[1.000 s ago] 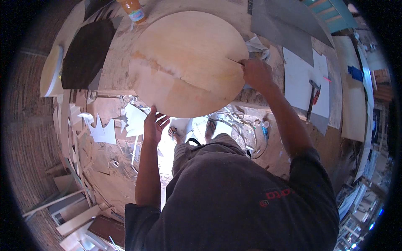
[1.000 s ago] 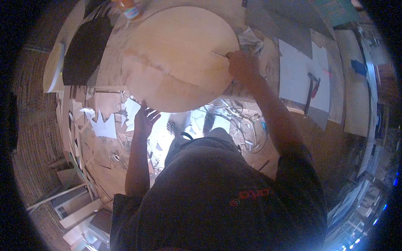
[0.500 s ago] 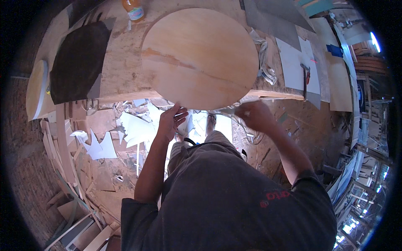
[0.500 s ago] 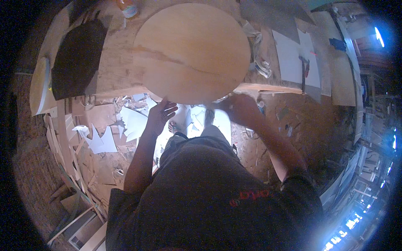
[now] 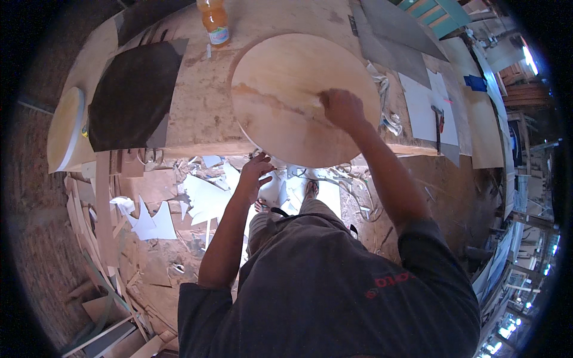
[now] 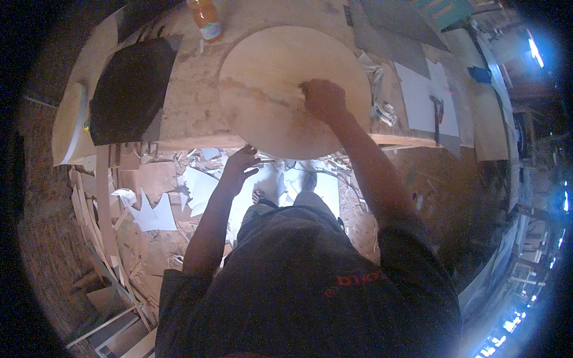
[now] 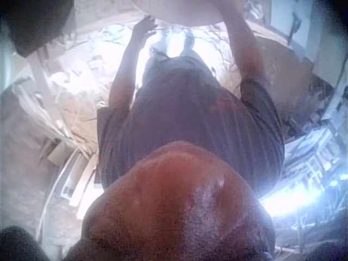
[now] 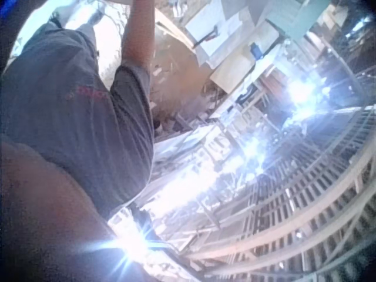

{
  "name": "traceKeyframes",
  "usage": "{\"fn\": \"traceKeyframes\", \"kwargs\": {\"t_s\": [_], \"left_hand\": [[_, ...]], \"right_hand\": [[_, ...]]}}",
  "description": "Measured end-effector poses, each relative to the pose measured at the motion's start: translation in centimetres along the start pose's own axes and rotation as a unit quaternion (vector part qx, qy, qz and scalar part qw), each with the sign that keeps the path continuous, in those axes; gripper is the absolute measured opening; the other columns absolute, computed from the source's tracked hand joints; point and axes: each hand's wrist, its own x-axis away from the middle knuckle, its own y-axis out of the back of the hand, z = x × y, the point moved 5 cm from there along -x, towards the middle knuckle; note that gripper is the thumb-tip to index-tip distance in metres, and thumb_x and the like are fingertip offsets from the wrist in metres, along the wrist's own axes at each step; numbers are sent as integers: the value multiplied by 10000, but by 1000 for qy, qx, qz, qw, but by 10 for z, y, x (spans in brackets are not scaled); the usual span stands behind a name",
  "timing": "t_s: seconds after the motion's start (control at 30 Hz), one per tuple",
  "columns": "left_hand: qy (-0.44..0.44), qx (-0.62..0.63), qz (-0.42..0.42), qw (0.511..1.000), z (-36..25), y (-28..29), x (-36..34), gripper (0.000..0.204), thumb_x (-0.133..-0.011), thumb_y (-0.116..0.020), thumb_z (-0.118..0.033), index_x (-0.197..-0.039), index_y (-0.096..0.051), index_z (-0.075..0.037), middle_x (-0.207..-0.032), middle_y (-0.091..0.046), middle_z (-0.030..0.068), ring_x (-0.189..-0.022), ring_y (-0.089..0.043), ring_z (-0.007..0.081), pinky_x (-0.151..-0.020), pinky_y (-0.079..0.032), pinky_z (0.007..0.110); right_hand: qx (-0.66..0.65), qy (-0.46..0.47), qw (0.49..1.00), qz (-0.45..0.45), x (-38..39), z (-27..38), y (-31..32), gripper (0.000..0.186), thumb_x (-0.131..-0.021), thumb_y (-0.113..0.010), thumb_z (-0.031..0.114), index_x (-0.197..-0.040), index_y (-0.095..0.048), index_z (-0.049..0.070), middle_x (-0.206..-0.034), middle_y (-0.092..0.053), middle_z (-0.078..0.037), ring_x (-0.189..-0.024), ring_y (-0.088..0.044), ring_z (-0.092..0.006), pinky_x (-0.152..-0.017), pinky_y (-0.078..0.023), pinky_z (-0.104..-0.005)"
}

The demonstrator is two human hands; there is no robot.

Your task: The person applies a liquid finish to a circular wooden board using a cloth. They pour the liquid from a plastic bottle onto the board and spread it evenly across the surface, flipping the board over to treat both sides.

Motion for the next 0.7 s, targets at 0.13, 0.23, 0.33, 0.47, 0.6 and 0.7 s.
{"fn": "traceKeyframes", "kwargs": {"t_s": [0.13,0.23,0.33,0.47,0.6,0.7], "left_hand": [[1,-14,26,1000,1,-5,-1,845,-753,-622,-180,-1523,-321,-3,-1481,-422,132,-1226,-524,255,-984,-436,424],[4,4,19,1000,1,4,-2,885,-709,-601,-144,-1526,-300,15,-1535,-368,160,-1328,-449,287,-1021,-420,445],[3,45,52,998,8,14,-8,805,-785,-662,-101,-1514,-328,-24,-1511,-378,124,-1333,-438,308,-1046,-435,485],[12,-3,67,998,-1,10,-1,840,-750,-613,-63,-1533,-310,-38,-1524,-370,144,-1368,-404,333,-1081,-402,494],[17,-81,41,996,-5,13,5,810,-755,-591,-114,-1527,-352,-57,-1518,-393,145,-1343,-439,308,-1063,-398,453],[25,-93,7,995,-17,10,17,769,-777,-592,-179,-1505,-389,-41,-1458,-476,139,-1250,-518,269,-1024,-408,414]], "right_hand": [[48,-6,998,39,-14,-11,-6,253,-845,-619,232,-1052,-754,185,-952,-729,-131,-908,-695,-346,-820,-554,-472],[82,79,990,89,20,20,-23,254,-816,-626,221,-1024,-769,198,-933,-728,-135,-892,-700,-336,-795,-558,-479],[65,135,982,114,81,51,-23,243,-784,-630,212,-979,-774,197,-855,-720,-132,-822,-702,-335,-744,-556,-491],[23,196,965,170,143,70,-20,195,-814,-632,228,-939,-777,189,-821,-710,-132,-786,-696,-352,-711,-543,-501],[-185,164,964,93,142,41,-2,162,-840,-680,181,-966,-761,119,-885,-714,-173,-851,-689,-374,-759,-547,-462],[-203,76,975,-46,91,10,27,248,-863,-681,159,-1093,-714,73,-1050,-710,-154,-972,-671,-345,-820,-544,-427]]}}
